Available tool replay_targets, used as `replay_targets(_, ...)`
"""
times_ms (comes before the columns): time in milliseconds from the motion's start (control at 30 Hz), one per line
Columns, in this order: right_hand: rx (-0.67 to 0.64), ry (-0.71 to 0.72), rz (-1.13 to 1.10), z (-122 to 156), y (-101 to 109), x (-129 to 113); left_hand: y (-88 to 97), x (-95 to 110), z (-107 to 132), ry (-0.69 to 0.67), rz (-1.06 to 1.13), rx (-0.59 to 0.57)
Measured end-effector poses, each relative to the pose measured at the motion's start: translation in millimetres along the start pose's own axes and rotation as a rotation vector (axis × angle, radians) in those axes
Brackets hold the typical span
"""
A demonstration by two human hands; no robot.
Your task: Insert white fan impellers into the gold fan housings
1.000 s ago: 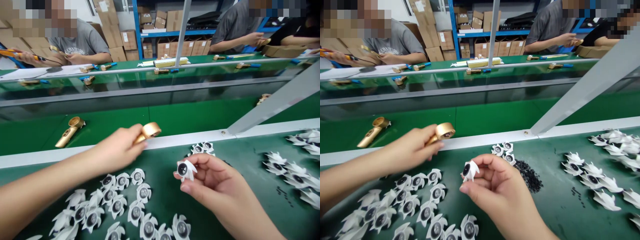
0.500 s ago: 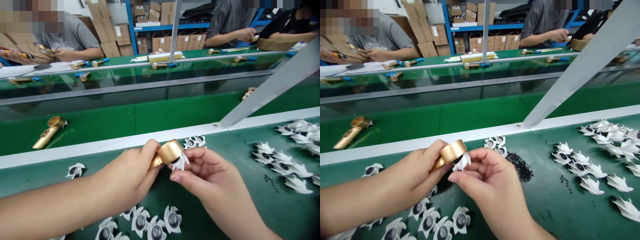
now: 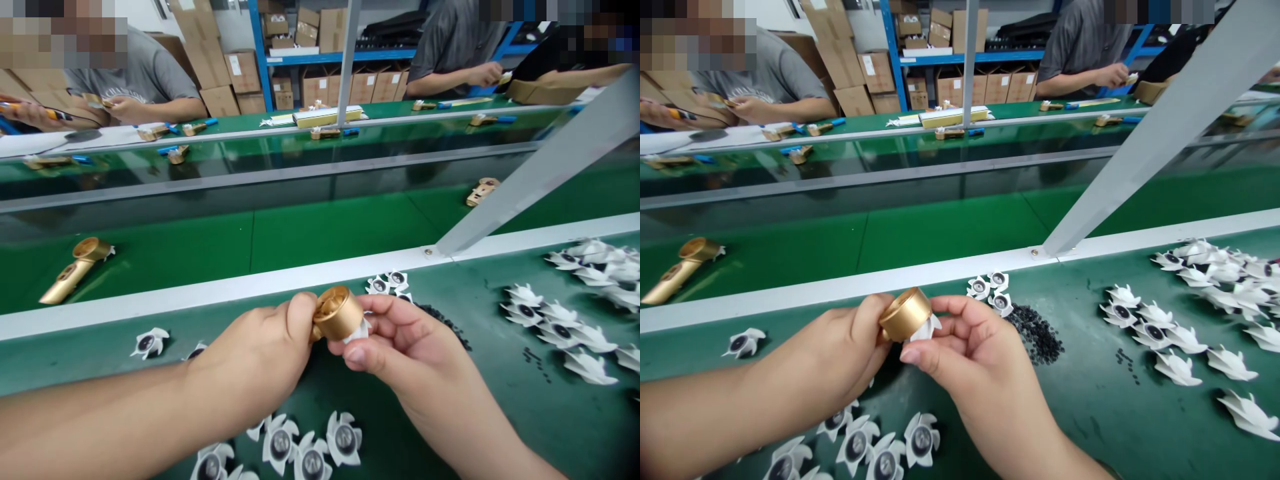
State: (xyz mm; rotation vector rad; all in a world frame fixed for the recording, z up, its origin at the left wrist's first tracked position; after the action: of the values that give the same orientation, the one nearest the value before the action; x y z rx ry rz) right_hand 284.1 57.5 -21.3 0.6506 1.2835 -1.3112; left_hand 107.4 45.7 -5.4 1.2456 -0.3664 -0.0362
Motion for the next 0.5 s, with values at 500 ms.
replay_targets(500, -0.001, 0.13, 0.35, -16, 20, -3, 49.4, -78, -74, 0.271, -0.251, 0.23)
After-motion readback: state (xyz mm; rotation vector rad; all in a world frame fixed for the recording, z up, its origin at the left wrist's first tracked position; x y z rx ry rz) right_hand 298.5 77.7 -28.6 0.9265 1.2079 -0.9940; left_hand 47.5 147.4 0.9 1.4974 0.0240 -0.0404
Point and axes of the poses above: each hand's wrist, its own z-axis away from the middle knuckle, its own y-axis out of the back of the hand, x = y × z, the point moved 3 cm from there along -z, towards the middle knuckle, and after that the axes turned 5 degrees about y, right-handed, at the moved point
